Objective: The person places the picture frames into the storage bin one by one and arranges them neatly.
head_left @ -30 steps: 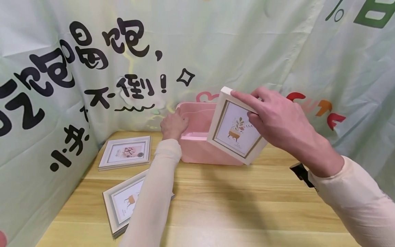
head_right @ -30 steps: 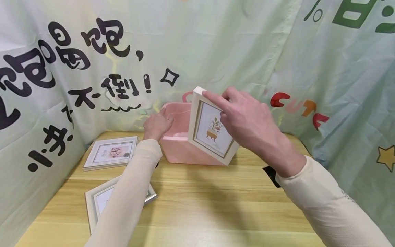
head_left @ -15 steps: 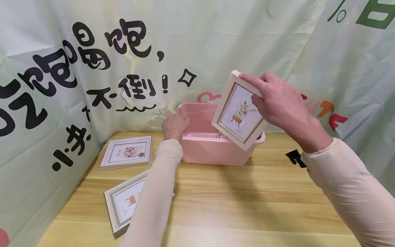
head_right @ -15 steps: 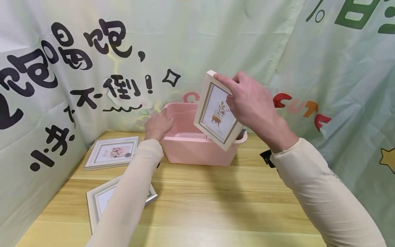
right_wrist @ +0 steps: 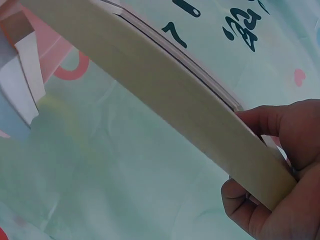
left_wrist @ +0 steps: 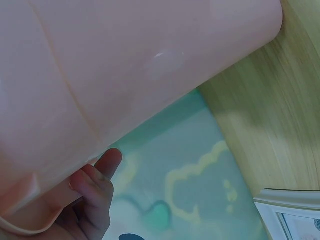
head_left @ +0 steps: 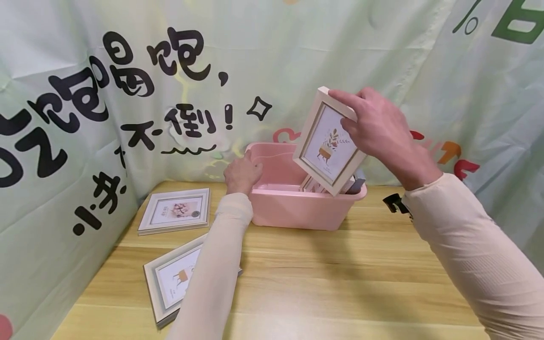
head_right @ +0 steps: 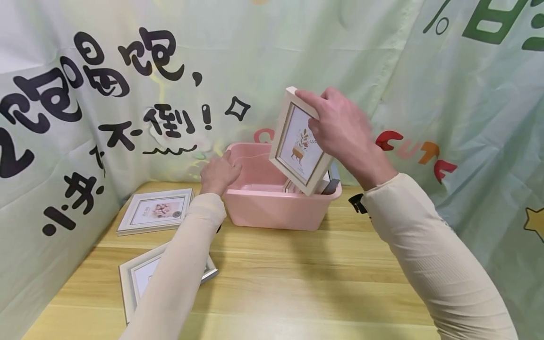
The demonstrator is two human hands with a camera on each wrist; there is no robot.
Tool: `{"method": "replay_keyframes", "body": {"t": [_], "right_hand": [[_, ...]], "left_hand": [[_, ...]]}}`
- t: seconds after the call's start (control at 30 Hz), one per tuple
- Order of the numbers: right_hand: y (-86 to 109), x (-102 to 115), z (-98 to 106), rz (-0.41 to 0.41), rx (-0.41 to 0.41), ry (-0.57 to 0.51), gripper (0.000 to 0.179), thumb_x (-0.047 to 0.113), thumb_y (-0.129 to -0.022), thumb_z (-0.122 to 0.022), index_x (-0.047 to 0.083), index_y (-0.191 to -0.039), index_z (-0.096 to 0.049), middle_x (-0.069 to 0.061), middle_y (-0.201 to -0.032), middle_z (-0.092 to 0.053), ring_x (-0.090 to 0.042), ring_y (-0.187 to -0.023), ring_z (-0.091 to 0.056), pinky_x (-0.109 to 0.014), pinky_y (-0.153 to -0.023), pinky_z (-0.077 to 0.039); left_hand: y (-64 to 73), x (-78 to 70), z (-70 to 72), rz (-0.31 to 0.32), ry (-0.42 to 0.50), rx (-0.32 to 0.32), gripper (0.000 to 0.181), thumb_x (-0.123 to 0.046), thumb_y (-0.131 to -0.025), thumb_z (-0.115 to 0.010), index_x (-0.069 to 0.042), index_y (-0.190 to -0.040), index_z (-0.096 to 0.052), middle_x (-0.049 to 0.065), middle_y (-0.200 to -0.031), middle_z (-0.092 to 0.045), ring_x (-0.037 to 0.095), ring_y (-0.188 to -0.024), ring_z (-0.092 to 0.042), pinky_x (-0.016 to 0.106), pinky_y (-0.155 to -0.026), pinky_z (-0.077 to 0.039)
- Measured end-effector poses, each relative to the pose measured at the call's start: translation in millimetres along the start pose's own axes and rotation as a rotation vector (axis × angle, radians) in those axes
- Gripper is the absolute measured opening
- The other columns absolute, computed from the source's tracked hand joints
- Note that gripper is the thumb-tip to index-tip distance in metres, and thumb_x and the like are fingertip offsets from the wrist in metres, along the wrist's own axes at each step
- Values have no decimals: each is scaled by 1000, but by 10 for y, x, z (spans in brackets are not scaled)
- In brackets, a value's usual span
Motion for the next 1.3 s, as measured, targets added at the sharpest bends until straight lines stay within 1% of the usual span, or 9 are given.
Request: {"method": "replay_keyframes", "body": {"t": [0.2,0.4,0.53,0.6,0.8,0.9,1.07,1.17,1.3], "right_hand": [[-104,53,-92,-9,-32,-2,64,12,-93,-51,38,-149,-34,-18,-112,-51,-32,-91,-49,-42,-68,-42],[-148,94,-244,-7,-81,-13,60,12,-94,-49,35,-148,-37,-17,-110,-52,-32,-88,-50,-41,-66,-41],[-166,86,-364,-8,-82,-29,60,10,-93,-49,33,-148,-39,-16,-109,-51,-32,-85,-50,-40,-65,-41],[-176,75,-420,-9,-78,-30,60,10,-93,-49,33,-147,-39,-16,-109,-51,-32,-83,-49,-40,-62,-41],[-220,45,-564,-26,-62,-33,59,11,-94,-50,34,-147,-39,-15,-107,-50,-30,-80,-47,-39,-59,-40],[-226,28,-632,-38,-50,-32,60,11,-94,-51,34,-148,-38,-14,-107,-49,-30,-82,-47,-39,-59,-40],[-229,7,-733,-16,-55,-30,65,4,-91,-48,35,-148,-38,-14,-111,-49,-31,-85,-50,-39,-60,-42],[-237,-11,-793,1,-48,-29,69,0,-89,-45,35,-147,-39,-14,-118,-48,-32,-90,-52,-40,-61,-43],[-254,-46,-869,23,-40,-16,65,-4,-86,-42,32,-140,-49,-13,-126,-47,-33,-92,-52,-42,-60,-45]], "left_hand": [[6,-3,0,-5,1,-5,63,-45,-93,-37,-23,-151,-32,18,-85,-63,35,-79,-63,44,-65,-52],[9,-5,10,1,-2,-10,63,-46,-92,-39,-24,-151,-34,20,-92,-65,36,-83,-65,45,-67,-52],[18,-14,6,5,10,-6,62,-46,-93,-39,-24,-151,-34,21,-101,-66,36,-86,-65,46,-69,-53],[22,-17,5,6,11,-7,62,-46,-93,-40,-24,-151,-34,20,-101,-66,35,-85,-64,45,-69,-53],[26,-16,14,4,13,-21,62,-45,-92,-43,-23,-150,-35,18,-84,-64,33,-76,-63,44,-65,-52],[26,-16,15,3,13,-20,63,-45,-92,-43,-23,-151,-35,18,-83,-63,33,-77,-62,44,-67,-52],[18,-16,5,3,4,-20,63,-45,-92,-41,-23,-151,-34,18,-85,-64,33,-78,-63,44,-67,-52],[17,-18,3,3,4,-24,63,-45,-92,-42,-23,-151,-34,18,-85,-64,33,-78,-63,44,-66,-52],[18,-18,3,7,12,-25,63,-43,-92,-43,-22,-151,-34,17,-82,-62,33,-77,-62,44,-66,-52]]}}
Point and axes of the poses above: each hand's wrist, its own y-axis away from the middle knuckle, its own z-axis out of the back of the hand, x = y × z, the point moved 1 cm from there along -y, towards the middle knuckle
